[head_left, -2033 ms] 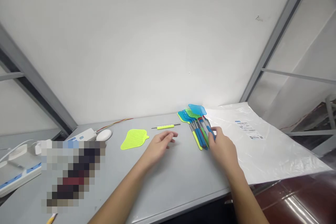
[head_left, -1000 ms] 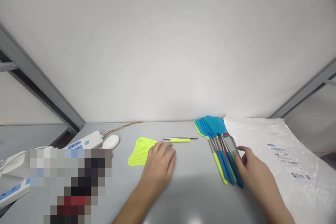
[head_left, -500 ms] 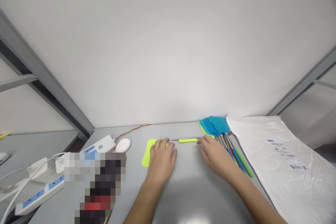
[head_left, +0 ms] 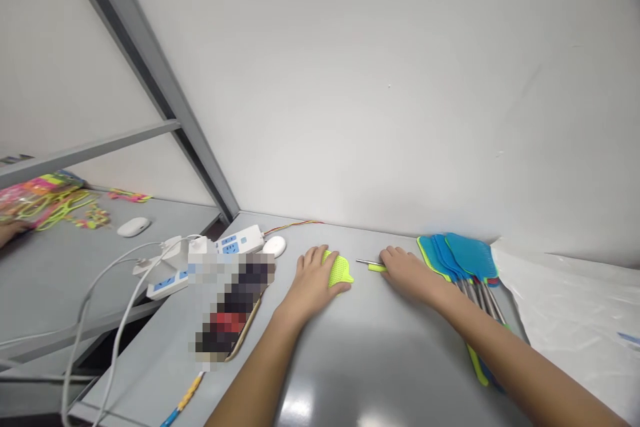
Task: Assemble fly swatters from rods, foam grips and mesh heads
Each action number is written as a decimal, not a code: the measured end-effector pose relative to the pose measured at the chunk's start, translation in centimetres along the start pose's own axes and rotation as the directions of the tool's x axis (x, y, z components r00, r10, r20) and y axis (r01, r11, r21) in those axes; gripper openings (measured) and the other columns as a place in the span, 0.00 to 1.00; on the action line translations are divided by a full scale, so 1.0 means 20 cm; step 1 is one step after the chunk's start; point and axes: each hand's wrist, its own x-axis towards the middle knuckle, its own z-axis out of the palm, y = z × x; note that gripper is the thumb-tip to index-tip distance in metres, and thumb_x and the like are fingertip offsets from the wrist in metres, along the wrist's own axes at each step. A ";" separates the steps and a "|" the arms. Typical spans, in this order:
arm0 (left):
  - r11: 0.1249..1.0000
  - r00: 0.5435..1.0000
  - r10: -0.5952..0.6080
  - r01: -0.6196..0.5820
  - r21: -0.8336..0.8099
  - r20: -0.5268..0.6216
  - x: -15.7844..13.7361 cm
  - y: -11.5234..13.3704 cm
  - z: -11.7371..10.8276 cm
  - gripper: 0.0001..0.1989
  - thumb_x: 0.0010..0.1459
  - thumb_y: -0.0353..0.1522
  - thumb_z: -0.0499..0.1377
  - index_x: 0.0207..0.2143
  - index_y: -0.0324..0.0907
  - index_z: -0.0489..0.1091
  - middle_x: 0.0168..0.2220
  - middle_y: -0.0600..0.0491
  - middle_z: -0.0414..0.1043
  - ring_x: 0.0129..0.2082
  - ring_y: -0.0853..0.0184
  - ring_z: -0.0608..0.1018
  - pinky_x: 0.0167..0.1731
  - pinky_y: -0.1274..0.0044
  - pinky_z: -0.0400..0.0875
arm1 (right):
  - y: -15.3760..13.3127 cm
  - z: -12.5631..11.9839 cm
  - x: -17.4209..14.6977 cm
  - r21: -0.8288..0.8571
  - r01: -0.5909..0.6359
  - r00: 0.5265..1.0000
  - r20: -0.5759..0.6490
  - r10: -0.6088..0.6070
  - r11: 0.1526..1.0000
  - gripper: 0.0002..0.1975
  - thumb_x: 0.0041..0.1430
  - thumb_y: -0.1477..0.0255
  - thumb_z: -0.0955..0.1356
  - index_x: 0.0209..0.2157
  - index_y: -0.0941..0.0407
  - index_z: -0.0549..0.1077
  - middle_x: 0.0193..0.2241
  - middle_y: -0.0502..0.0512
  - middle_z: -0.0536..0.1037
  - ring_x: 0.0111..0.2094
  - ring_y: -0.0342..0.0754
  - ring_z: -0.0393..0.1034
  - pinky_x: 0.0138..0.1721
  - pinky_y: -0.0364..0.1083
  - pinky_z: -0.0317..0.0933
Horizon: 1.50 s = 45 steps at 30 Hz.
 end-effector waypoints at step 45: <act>0.378 0.977 0.076 0.157 -0.913 0.200 -0.02 0.30 0.16 0.23 0.62 0.50 0.46 0.32 0.40 0.65 0.17 0.61 0.54 0.19 0.72 0.61 0.25 0.78 0.62 | -0.35 -0.07 -0.14 0.892 0.371 0.759 -0.132 0.637 -0.258 0.18 0.60 0.53 0.63 0.31 0.55 0.67 0.17 0.39 0.50 0.16 0.37 0.45 0.18 0.38 0.46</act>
